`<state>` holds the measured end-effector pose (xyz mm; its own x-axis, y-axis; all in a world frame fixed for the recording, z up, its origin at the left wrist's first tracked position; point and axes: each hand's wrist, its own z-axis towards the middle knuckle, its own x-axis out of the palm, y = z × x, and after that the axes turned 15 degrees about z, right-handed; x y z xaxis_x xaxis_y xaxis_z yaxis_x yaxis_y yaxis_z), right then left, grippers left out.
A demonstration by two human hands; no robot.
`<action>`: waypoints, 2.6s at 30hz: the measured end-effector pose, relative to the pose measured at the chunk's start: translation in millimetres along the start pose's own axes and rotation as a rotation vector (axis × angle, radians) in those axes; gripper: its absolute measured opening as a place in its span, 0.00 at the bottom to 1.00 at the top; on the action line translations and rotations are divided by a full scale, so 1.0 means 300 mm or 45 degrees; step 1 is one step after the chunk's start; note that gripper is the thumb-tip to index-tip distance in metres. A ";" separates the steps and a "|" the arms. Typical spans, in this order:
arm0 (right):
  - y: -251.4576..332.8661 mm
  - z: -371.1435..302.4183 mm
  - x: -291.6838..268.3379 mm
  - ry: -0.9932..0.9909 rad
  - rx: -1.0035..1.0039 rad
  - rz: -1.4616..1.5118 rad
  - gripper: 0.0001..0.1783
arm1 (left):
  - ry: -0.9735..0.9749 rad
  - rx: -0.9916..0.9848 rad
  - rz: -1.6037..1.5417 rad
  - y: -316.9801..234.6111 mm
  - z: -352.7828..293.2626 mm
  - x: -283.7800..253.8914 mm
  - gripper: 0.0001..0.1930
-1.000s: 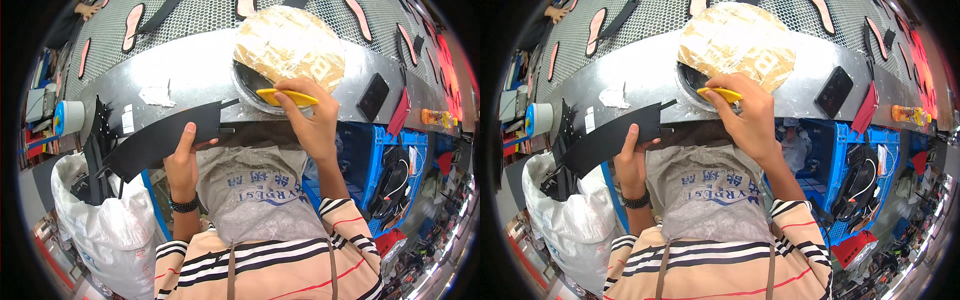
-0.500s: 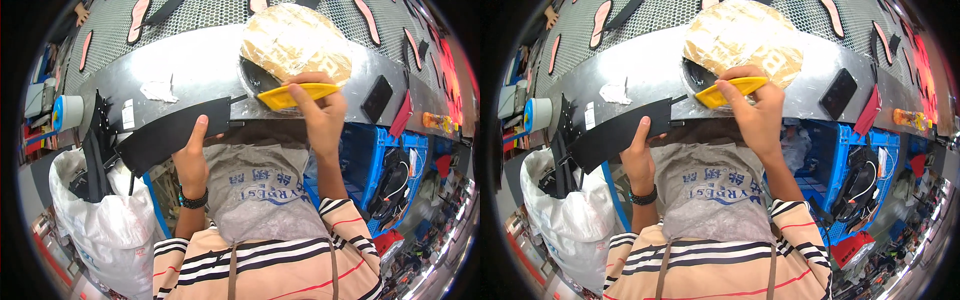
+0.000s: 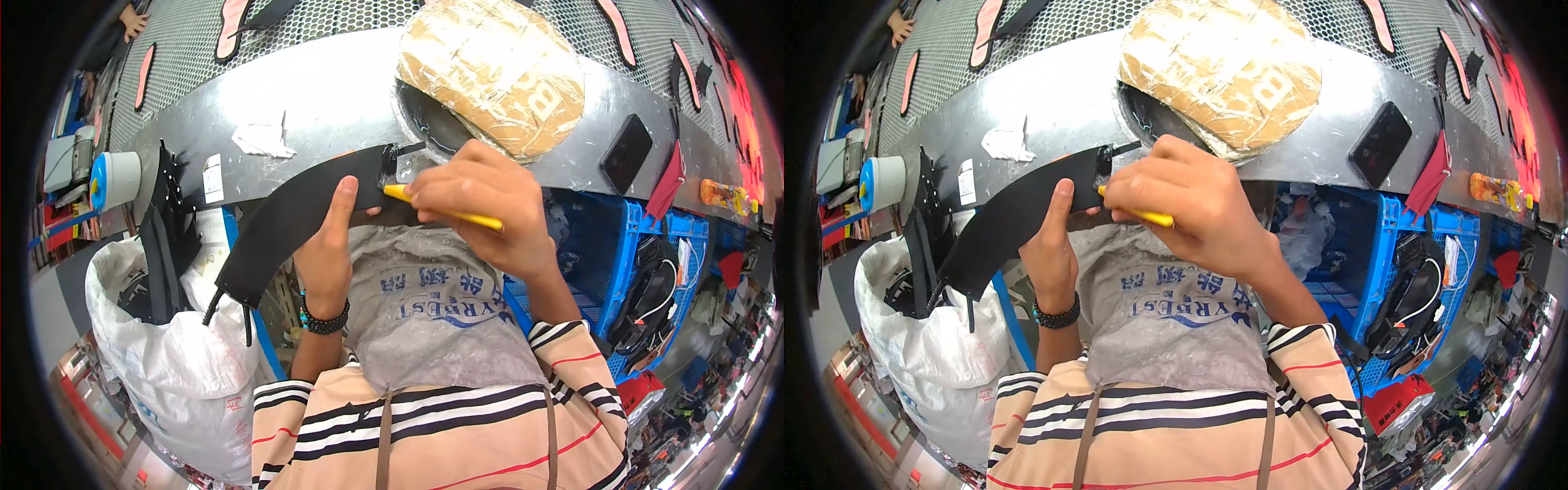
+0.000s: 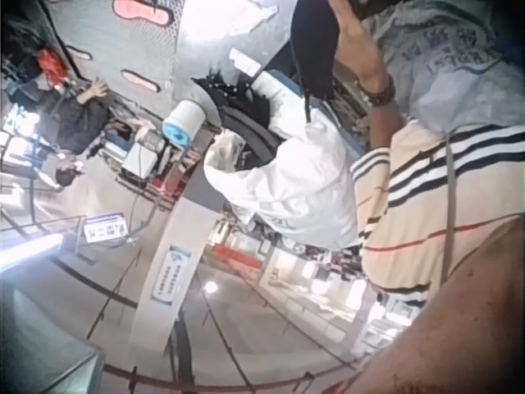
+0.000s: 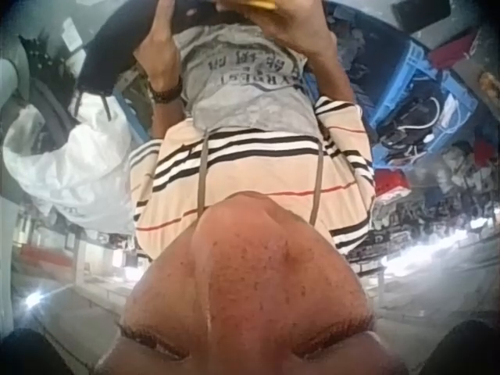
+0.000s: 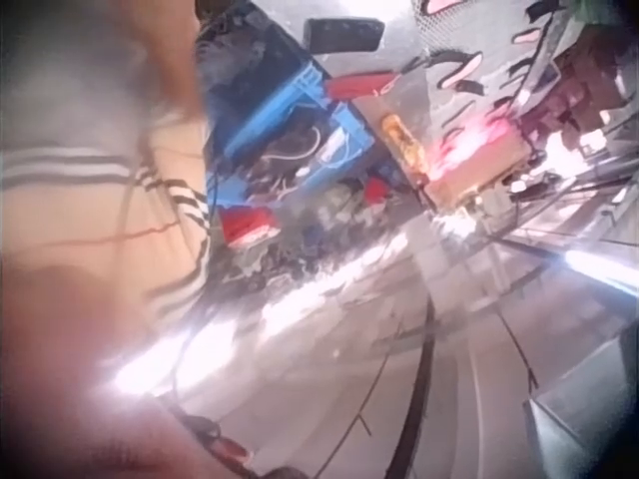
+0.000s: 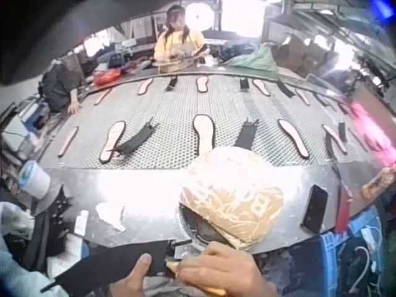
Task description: Applying glue to black shoe components using a yellow spreader tool.
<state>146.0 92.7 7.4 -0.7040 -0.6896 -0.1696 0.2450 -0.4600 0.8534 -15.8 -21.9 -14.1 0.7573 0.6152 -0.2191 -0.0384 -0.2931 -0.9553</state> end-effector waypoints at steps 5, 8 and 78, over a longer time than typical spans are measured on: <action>0.029 0.028 -0.041 0.318 -0.066 0.008 0.16 | -0.037 -0.041 0.018 -0.006 0.001 -0.001 0.12; 0.029 0.034 -0.038 0.171 -0.144 -0.033 0.15 | -0.063 -0.010 -0.080 -0.020 0.000 0.009 0.11; 0.009 -0.085 -0.085 -0.701 0.095 0.278 0.06 | -1.264 -0.226 2.111 0.244 0.300 -1.175 0.19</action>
<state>181.5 94.7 1.6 -0.8895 -0.3631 0.2773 0.3896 -0.2856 0.8756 -344.3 -194.2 -24.6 -0.5397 -0.1959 -0.8188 -0.1116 -0.9473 0.3002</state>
